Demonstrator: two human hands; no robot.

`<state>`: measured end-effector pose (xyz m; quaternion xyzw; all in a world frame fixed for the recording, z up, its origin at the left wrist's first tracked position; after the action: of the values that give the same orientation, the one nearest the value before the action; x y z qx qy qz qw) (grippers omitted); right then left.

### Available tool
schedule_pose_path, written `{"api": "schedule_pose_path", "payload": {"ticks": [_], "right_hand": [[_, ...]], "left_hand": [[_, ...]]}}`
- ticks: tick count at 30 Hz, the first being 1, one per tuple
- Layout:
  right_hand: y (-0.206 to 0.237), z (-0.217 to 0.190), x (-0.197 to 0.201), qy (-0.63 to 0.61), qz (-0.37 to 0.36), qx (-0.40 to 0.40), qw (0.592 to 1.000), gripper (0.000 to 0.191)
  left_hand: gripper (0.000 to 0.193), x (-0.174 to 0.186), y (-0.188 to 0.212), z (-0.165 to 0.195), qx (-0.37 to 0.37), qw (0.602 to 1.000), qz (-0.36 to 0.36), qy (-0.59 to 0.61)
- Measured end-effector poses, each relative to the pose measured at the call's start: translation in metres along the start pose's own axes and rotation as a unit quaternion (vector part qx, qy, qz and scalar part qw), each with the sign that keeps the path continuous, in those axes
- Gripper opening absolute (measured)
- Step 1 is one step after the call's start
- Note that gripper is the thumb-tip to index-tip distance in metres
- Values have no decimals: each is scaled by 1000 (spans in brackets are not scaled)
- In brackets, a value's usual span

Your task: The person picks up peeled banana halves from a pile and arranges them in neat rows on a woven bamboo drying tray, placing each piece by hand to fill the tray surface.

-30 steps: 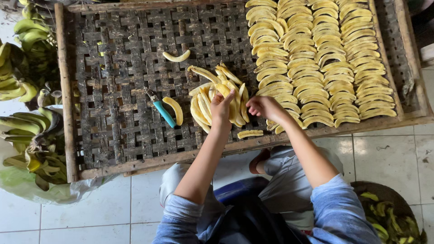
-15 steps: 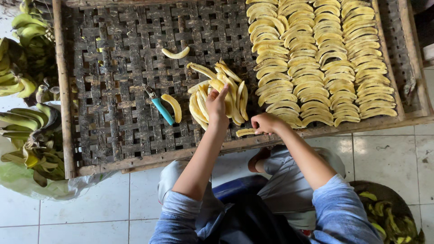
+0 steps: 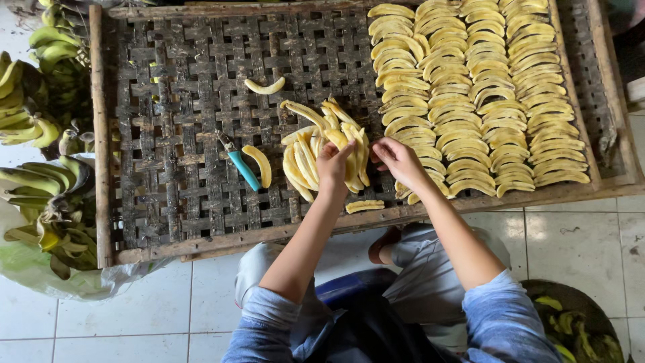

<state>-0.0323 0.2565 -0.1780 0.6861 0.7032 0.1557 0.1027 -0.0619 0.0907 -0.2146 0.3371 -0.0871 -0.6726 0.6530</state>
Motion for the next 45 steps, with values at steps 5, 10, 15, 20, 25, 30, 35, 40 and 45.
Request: {"api": "schedule_pose_path", "payload": {"ticks": [5,10,15,20,25,30,35,40,45], "right_hand": [[0,-18,-24,-70,-6,74,995,16],[6,-13,-12,-315,20,19,949,15],[6,-21,24,-18,-8,9,1000,19],[5,44,-10,316,-200,-86,924,24],[8,71,-40,263,-252,-31,931,23],[7,74,-36,267,-219,-40,938,22],[7,69,-29,298,-138,-37,944,20],[12,63,-24,337,-86,-21,937,16],[18,61,-31,362,-76,5,929,18]], "left_hand": [[16,-10,5,4,-30,999,-33,5],[21,-8,-2,-9,-16,999,31,4],[25,1,-6,-7,-13,995,43,90],[24,2,-1,9,-47,996,23,72],[21,0,9,12,-39,996,18,76],[19,-3,17,21,-43,997,6,67],[19,-5,24,25,-25,997,8,71],[19,-9,26,26,-29,998,1,53],[20,-11,26,21,-24,998,-13,59]]}}
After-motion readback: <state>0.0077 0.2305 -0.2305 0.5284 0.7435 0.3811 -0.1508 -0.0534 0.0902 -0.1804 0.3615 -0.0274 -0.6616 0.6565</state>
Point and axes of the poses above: each hand's wrist, its own y-axis away from the middle knuckle, its own x-axis out of the back of the hand, z = x × y, the point moved 8 cm from there along -y, towards the middle knuckle, and after that the axes turned 15 degrees about -y, right-handed, at the moved point
